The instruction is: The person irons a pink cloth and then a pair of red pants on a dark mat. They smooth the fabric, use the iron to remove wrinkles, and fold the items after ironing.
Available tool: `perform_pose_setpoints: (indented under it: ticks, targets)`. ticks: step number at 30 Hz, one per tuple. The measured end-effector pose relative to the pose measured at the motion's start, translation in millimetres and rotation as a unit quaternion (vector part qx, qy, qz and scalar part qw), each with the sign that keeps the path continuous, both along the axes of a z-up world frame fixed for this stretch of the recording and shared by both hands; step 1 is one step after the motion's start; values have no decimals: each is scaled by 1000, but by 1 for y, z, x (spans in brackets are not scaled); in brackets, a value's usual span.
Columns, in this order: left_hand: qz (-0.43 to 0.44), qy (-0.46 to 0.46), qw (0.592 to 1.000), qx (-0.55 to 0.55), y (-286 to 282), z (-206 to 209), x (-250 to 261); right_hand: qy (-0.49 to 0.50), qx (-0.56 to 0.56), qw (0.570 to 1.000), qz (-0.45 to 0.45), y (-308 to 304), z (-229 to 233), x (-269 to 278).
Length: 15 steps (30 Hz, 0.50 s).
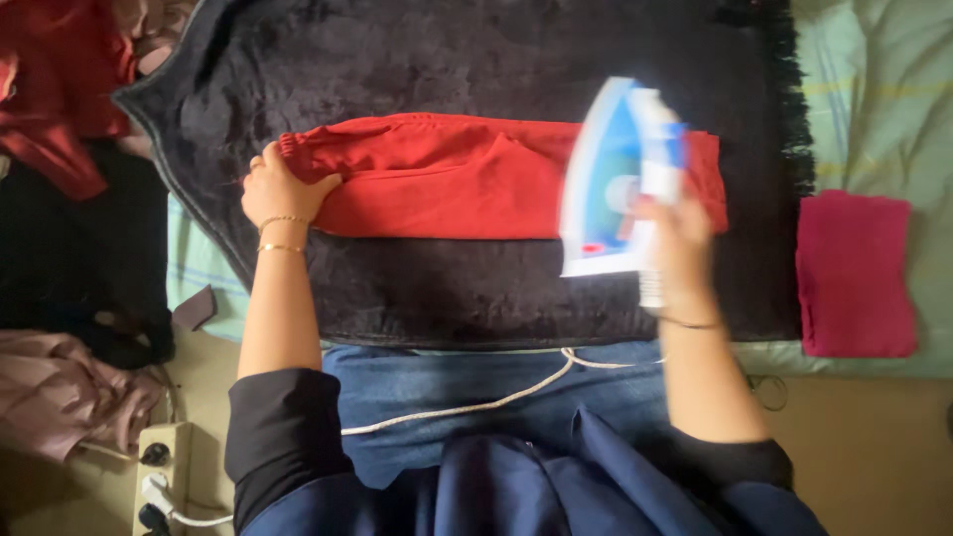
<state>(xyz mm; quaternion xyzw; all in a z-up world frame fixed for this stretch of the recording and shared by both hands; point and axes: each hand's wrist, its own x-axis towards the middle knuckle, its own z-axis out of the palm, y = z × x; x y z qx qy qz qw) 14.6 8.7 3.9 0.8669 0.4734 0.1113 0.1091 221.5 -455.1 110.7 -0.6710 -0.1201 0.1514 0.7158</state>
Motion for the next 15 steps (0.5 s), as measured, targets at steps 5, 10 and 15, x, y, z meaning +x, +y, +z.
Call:
perform_pose_setpoints:
  ticks: [5,10,15]
  targets:
    - [8,15,999,-48,5,6,3,26,34,988,146,159,-9,-86]
    - [28,-34,993,-105,18,-13,1,-30,-13,990,140,243,-35,-125]
    - [12,-180,962,-204,45,-33,-24,-85,-106,982,129,261,-57,-125]
